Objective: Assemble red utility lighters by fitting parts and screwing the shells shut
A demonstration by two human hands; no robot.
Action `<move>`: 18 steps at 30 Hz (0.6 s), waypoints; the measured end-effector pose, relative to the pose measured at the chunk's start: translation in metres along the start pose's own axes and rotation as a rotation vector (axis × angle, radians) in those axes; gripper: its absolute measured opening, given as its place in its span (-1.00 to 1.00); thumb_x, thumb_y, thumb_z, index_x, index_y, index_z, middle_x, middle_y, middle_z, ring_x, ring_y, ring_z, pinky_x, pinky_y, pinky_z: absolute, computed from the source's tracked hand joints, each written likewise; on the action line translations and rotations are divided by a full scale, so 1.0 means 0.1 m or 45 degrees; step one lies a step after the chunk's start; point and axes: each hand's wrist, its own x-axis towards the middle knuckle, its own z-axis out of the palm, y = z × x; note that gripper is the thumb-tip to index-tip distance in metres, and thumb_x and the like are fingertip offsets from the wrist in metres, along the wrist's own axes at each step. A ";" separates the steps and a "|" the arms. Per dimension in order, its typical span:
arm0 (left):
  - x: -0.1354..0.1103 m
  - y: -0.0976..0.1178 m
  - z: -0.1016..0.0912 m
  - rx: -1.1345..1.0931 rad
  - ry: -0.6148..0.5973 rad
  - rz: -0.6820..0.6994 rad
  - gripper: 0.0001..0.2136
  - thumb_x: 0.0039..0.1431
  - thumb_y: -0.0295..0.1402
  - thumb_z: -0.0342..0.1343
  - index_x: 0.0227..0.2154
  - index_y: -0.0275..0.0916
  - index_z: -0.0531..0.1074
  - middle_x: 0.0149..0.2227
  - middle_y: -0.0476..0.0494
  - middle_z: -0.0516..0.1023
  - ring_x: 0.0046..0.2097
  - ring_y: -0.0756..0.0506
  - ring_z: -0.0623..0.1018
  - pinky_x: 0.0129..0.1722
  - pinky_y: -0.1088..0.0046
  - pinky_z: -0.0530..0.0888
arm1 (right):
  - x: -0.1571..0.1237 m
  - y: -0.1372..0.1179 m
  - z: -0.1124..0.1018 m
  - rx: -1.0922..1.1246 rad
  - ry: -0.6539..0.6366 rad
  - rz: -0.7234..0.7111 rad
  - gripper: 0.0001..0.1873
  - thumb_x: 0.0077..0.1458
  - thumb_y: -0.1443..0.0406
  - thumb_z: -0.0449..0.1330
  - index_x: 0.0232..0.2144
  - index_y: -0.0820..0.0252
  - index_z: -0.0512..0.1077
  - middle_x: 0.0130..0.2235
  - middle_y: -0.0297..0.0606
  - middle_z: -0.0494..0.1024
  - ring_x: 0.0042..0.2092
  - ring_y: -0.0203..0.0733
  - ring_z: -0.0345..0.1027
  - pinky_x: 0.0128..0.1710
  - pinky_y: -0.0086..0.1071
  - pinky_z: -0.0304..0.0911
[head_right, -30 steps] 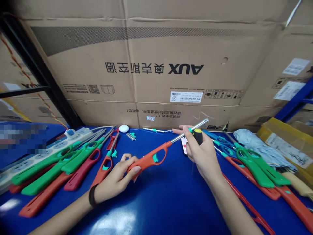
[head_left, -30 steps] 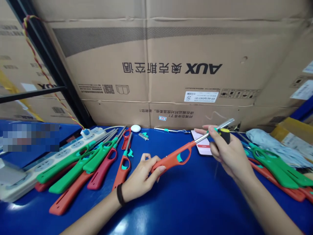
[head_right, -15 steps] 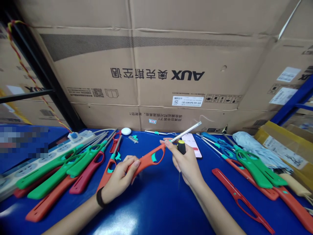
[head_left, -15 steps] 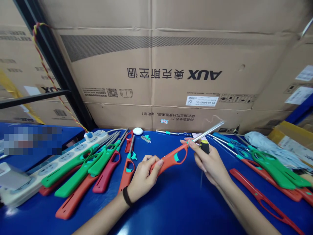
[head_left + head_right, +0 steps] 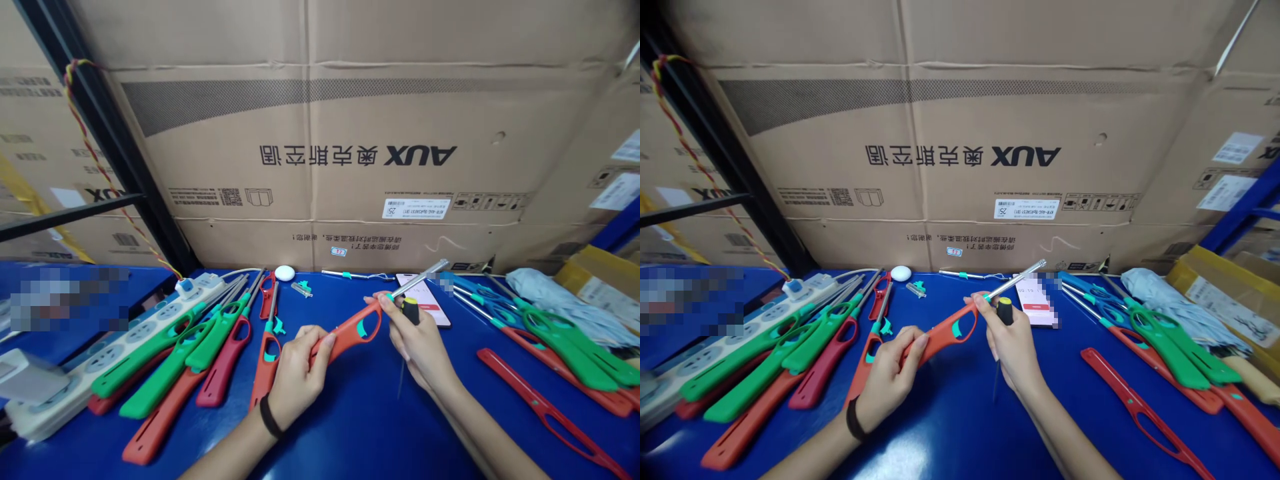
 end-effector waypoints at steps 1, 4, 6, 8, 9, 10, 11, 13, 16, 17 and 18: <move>-0.01 0.00 0.00 0.043 0.008 0.041 -0.72 0.32 -0.30 -0.17 -0.51 -0.21 0.24 -0.53 -0.02 0.33 -0.41 -0.04 0.37 -0.41 0.48 0.29 | 0.00 0.00 0.01 0.008 0.012 0.006 -0.64 -0.12 0.05 0.31 -0.43 0.21 0.42 -0.72 -0.34 0.44 -0.76 -0.46 -0.21 -0.72 -0.42 -0.28; -0.02 -0.02 -0.01 0.151 0.014 0.158 -0.77 0.30 -0.35 -0.14 -0.48 -0.20 0.24 -0.50 -0.07 0.37 -0.34 -0.08 0.39 -0.36 0.45 0.33 | -0.01 0.02 0.04 0.026 0.028 0.028 -0.65 -0.09 0.05 0.30 -0.41 0.22 0.44 -0.71 -0.32 0.45 -0.76 -0.46 -0.22 -0.73 -0.42 -0.26; -0.03 -0.02 -0.01 0.188 0.019 0.202 -0.79 0.29 -0.36 -0.14 -0.47 -0.20 0.23 -0.49 -0.08 0.37 -0.32 -0.10 0.38 -0.34 0.43 0.35 | -0.02 0.02 0.05 0.039 0.047 0.038 -0.64 -0.07 0.05 0.29 -0.38 0.23 0.44 -0.59 -0.23 0.54 -0.75 -0.48 -0.19 -0.72 -0.41 -0.25; -0.03 -0.02 -0.01 0.187 0.014 0.200 -0.80 0.30 -0.37 -0.14 -0.47 -0.20 0.23 -0.49 -0.09 0.38 -0.31 -0.11 0.38 -0.34 0.42 0.35 | -0.03 0.01 0.05 0.036 0.046 0.048 -0.65 -0.05 0.06 0.28 -0.36 0.22 0.45 -0.57 -0.23 0.55 -0.75 -0.47 -0.16 -0.72 -0.41 -0.22; -0.02 -0.02 -0.01 0.175 0.006 0.192 -0.80 0.30 -0.38 -0.15 -0.46 -0.20 0.23 -0.48 -0.09 0.38 -0.31 -0.11 0.39 -0.34 0.42 0.35 | -0.04 0.00 0.05 0.022 0.030 0.046 -0.66 -0.03 0.05 0.27 -0.36 0.21 0.45 -0.62 -0.28 0.51 -0.75 -0.43 -0.11 -0.71 -0.41 -0.17; -0.02 -0.02 -0.02 0.160 -0.004 0.190 -0.80 0.30 -0.38 -0.16 -0.45 -0.19 0.23 -0.48 -0.08 0.38 -0.31 -0.10 0.39 -0.32 0.41 0.35 | -0.04 -0.02 0.04 0.003 0.006 0.035 -0.67 -0.02 0.05 0.26 -0.35 0.20 0.46 -0.70 -0.34 0.43 -0.74 -0.38 -0.04 -0.70 -0.41 -0.10; -0.01 -0.02 -0.02 0.145 -0.012 0.198 -0.80 0.31 -0.39 -0.17 -0.45 -0.19 0.22 -0.48 -0.06 0.38 -0.32 -0.09 0.39 -0.29 0.40 0.36 | -0.05 -0.03 0.03 -0.015 -0.022 0.016 -0.67 0.00 0.04 0.24 -0.35 0.19 0.48 -0.78 -0.40 0.33 -0.73 -0.33 0.04 -0.67 -0.40 -0.02; 0.00 -0.02 -0.03 0.125 -0.025 0.240 -0.80 0.31 -0.41 -0.19 -0.44 -0.19 0.21 -0.50 -0.01 0.36 -0.41 -0.05 0.37 -0.17 0.34 0.35 | -0.07 -0.06 -0.01 -0.041 -0.059 -0.028 -0.66 0.05 0.03 0.19 -0.31 0.17 0.50 -0.85 -0.46 0.18 -0.69 -0.25 0.15 -0.62 -0.38 0.09; 0.00 -0.03 -0.05 0.127 -0.030 0.290 -0.81 0.31 -0.43 -0.20 -0.44 -0.19 0.20 -0.52 0.05 0.35 -0.50 0.01 0.32 -0.03 0.27 0.28 | -0.10 -0.10 -0.08 -0.066 -0.063 -0.023 -0.58 0.09 -0.01 0.13 -0.18 0.16 0.49 -0.86 -0.48 0.16 -0.76 -0.30 0.02 -0.69 -0.39 0.01; -0.01 -0.03 -0.05 0.137 -0.027 0.290 -0.81 0.31 -0.43 -0.19 -0.44 -0.19 0.20 -0.51 0.06 0.36 -0.50 0.01 0.32 -0.01 0.26 0.26 | -0.10 -0.10 -0.10 -0.075 -0.052 -0.011 -0.55 0.09 -0.02 0.13 -0.15 0.17 0.47 -0.86 -0.49 0.16 -0.78 -0.33 -0.05 -0.73 -0.40 -0.06; -0.01 -0.03 -0.05 0.150 -0.016 0.283 -0.81 0.30 -0.43 -0.18 -0.44 -0.19 0.21 -0.51 0.05 0.37 -0.50 0.01 0.32 0.00 0.26 0.25 | -0.10 -0.11 -0.12 -0.084 -0.035 -0.002 -0.52 0.08 -0.03 0.13 -0.13 0.19 0.47 -0.85 -0.49 0.18 -0.80 -0.35 -0.12 -0.75 -0.40 -0.11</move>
